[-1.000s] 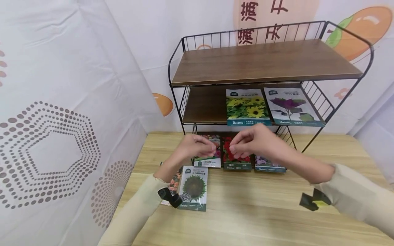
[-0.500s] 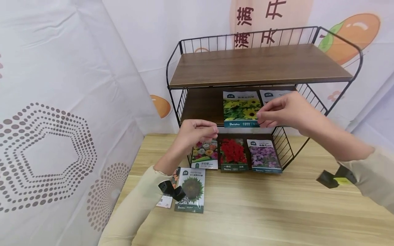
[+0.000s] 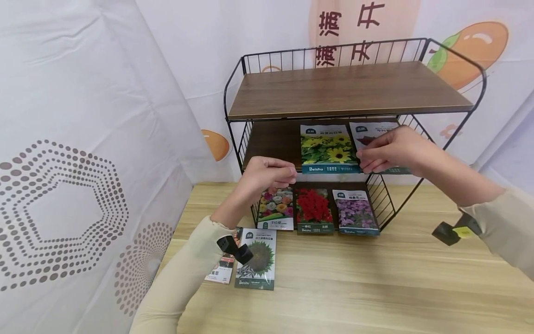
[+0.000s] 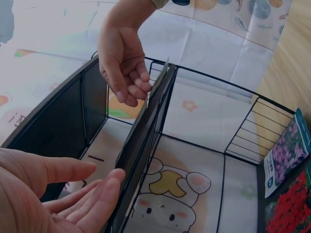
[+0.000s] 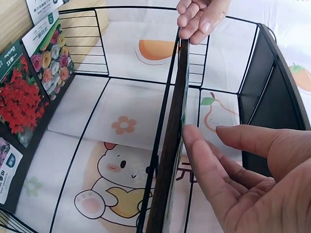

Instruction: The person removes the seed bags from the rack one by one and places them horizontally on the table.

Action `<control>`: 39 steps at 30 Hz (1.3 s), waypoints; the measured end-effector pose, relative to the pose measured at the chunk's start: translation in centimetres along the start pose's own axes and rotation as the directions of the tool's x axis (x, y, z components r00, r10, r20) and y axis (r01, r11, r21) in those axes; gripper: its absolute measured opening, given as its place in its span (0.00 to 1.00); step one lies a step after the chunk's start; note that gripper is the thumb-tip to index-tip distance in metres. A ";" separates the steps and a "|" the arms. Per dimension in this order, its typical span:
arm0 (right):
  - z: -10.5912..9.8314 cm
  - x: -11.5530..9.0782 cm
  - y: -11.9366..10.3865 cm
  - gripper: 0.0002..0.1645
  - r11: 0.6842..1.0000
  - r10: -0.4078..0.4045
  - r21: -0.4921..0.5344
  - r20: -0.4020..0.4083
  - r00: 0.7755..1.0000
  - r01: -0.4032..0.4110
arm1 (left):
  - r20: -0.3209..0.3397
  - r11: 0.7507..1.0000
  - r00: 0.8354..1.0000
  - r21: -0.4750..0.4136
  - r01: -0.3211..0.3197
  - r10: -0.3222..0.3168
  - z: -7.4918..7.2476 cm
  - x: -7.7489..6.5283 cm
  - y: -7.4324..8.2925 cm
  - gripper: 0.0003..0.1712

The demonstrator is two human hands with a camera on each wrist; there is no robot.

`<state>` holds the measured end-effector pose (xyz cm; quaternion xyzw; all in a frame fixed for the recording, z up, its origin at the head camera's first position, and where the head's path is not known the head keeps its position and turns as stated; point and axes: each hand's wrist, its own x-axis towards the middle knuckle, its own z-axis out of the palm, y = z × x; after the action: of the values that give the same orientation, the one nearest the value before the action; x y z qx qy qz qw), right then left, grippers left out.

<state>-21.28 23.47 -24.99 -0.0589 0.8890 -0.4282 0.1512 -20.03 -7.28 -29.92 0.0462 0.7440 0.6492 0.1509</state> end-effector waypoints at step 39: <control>-1.3 2.2 1.3 0.10 0.930 0.164 0.282 0.259 0.952 -0.236 | 0.051 0.965 0.983 -0.186 0.185 -0.179 1.5 1.8 1.1 0.17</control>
<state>-23.79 24.75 -25.71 0.0077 0.7887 -0.5345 0.3038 -21.50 -5.23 -29.26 -0.0259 0.6772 0.6998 0.2260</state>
